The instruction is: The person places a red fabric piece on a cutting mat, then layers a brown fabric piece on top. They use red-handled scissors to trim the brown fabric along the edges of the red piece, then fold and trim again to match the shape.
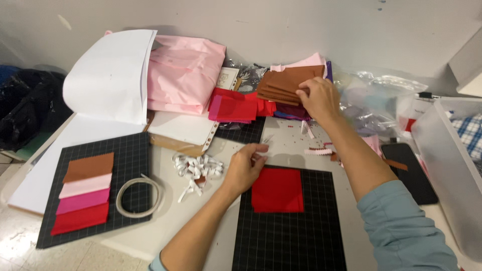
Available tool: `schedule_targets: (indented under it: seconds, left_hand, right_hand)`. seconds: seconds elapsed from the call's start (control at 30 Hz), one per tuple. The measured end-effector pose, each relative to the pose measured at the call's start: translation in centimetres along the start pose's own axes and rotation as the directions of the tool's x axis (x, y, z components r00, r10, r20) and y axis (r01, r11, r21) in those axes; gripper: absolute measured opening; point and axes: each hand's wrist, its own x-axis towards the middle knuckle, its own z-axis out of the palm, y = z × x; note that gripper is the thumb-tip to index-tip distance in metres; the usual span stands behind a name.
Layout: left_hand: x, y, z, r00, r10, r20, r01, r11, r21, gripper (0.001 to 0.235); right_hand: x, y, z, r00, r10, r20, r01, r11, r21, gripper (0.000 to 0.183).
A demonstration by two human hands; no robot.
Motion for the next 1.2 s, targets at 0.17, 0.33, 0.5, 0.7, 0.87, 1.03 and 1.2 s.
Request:
schedule_targets:
  seconds: [0.17,0.33,0.5,0.7,0.87,1.03,1.2]
  left_hand:
    - [-0.3,1.6,0.5,1.000,0.013,0.013,-0.013,0.998,-0.066,0.028]
    - [-0.8,2.0,0.3,0.999,0.006,0.045,0.000,0.992,-0.129,0.029]
    - [-0.6,1.4,0.6,0.991,-0.113,0.072,0.129,0.951,-0.282,0.028]
    - [-0.9,6.1,-0.9,0.939,-0.156,0.307,0.344,0.446,-0.826,0.074]
    - [-1.0,4.3,0.2,0.948,-0.050,0.315,0.318,0.237,-0.918,0.080]
    - [-1.0,1.3,2.0,0.963,-0.051,0.265,0.270,0.147,-0.952,0.037]
    - [-1.5,2.7,1.3,0.968,-0.045,0.245,0.249,0.158,-0.955,0.038]
  right_hand:
    - [2.0,-0.8,0.8,0.991,-0.094,0.092,0.106,0.985,-0.137,0.027]
    - [3.5,-0.9,1.1,0.977,-0.134,0.167,0.169,0.961,-0.220,0.027]
    - [4.5,-1.3,-0.7,1.000,0.012,-0.015,-0.014,0.993,-0.119,0.009]
    - [-2.6,-6.3,-5.9,0.917,-0.194,-0.349,0.258,0.955,0.146,0.008]
    - [-13.0,-10.2,-7.8,0.857,-0.425,-0.293,0.444,0.896,0.000,0.017]
    - [-17.3,-12.9,-12.0,0.874,-0.400,-0.276,0.448,0.883,0.138,0.033]
    - [-18.6,-12.8,-12.3,0.914,0.348,0.208,-0.314,0.281,0.907,0.058]
